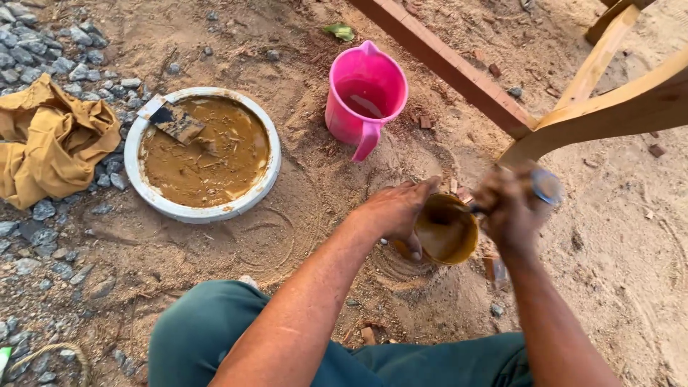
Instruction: Mix adhesive powder and liquid to prepare wood stain or paint for furniture.
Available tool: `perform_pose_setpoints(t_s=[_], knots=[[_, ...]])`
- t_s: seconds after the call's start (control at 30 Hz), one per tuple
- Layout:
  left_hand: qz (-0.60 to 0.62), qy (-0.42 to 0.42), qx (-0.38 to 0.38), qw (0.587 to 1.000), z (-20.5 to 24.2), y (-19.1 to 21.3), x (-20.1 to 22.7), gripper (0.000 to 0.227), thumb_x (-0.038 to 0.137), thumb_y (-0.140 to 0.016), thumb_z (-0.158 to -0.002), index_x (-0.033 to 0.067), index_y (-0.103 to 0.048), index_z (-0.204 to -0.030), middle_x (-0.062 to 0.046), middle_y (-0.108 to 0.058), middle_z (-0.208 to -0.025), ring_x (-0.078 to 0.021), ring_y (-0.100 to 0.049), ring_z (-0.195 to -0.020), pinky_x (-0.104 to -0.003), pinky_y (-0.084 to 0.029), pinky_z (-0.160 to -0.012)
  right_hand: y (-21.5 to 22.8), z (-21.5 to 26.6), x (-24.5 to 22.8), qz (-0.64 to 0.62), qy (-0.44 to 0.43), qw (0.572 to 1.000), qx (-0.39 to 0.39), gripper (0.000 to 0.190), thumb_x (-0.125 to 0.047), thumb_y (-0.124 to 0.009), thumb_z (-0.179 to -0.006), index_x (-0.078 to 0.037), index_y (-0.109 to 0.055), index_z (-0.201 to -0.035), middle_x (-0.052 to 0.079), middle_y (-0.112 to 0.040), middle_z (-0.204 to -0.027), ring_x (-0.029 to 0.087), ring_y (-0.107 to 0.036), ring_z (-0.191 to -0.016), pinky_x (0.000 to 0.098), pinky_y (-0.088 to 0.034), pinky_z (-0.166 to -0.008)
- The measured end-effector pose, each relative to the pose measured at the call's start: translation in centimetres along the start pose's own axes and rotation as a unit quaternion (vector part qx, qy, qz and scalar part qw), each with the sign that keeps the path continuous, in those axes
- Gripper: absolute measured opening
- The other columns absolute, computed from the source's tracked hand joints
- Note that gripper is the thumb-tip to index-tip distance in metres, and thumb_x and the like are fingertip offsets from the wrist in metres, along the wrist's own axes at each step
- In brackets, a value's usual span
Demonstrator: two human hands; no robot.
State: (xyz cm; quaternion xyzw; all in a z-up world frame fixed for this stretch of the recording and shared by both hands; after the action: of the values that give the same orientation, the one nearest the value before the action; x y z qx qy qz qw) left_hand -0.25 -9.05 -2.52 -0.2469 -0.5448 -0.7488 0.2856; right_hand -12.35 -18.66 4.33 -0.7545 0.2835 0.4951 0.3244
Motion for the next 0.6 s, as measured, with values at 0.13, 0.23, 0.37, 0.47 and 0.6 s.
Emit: perform_pose_setpoints(t_s=[0.13,0.23,0.37,0.47,0.6], knots=[[-0.017,-0.029,0.023,0.999,-0.7,-0.2,-0.2,0.154,0.038,-0.105,-0.042,0.0148,-0.01,-0.162,-0.013,-0.046,-0.154,-0.0311,-0.043,-0.143,-0.045,-0.036,-0.12,0.7,5.6,-2.3,-0.009,0.025,0.999,0.018,0.021,-0.006,-0.062,-0.104,-0.012,-0.048,-0.09,0.001,-0.053,-0.069,0.01,-0.051,-0.058,0.0288,-0.046,-0.06],[-0.018,-0.043,0.029,0.998,-0.6,0.1,0.0,0.156,0.039,-0.105,-0.041,0.0129,-0.009,-0.161,-0.012,-0.045,-0.155,-0.0305,-0.042,-0.143,-0.045,-0.037,-0.119,-2.5,6.3,-1.6,0.007,0.026,1.0,0.001,0.015,-0.008,-0.062,-0.1,-0.011,-0.051,-0.09,0.005,-0.056,-0.069,0.012,-0.051,-0.057,0.0282,-0.043,-0.054],[-0.011,-0.009,0.009,1.0,-0.5,-0.4,-0.3,0.155,0.038,-0.102,-0.043,0.0138,-0.009,-0.164,-0.008,-0.052,-0.153,-0.0261,-0.045,-0.144,-0.042,-0.037,-0.121,-4.6,0.7,2.6,-0.099,-0.037,0.994,0.018,0.025,-0.006,-0.066,-0.105,-0.015,-0.048,-0.091,0.0,-0.051,-0.073,0.011,-0.049,-0.062,0.0298,-0.044,-0.059],[-0.016,-0.019,0.009,1.0,0.2,0.2,0.2,0.153,0.037,-0.102,-0.042,0.0135,-0.012,-0.163,-0.009,-0.048,-0.155,-0.0262,-0.045,-0.144,-0.041,-0.038,-0.121,-3.4,-1.8,0.0,0.049,0.042,0.997,0.032,0.011,-0.005,-0.062,-0.097,-0.012,-0.054,-0.097,0.004,-0.058,-0.075,0.015,-0.06,-0.064,0.0307,-0.05,-0.057],[-0.019,-0.039,0.027,0.999,0.0,0.2,0.1,0.151,0.037,-0.104,-0.043,0.0129,-0.013,-0.161,-0.01,-0.046,-0.156,-0.0289,-0.039,-0.147,-0.043,-0.036,-0.121,2.1,2.4,-0.6,-0.014,-0.002,0.997,0.074,0.022,-0.004,-0.064,-0.104,-0.015,-0.047,-0.095,-0.002,-0.048,-0.07,0.009,-0.047,-0.057,0.0269,-0.045,-0.056]])
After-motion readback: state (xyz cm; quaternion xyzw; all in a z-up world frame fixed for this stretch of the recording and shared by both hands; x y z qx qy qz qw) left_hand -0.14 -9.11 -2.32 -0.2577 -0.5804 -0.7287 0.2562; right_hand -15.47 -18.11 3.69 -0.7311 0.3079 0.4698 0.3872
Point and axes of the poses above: each hand's wrist, its own z-axis away from the middle knuckle, its own y-axis out of the back of the hand, x = y × z, the point moved 10 cm from there along -z, towards the middle knuckle
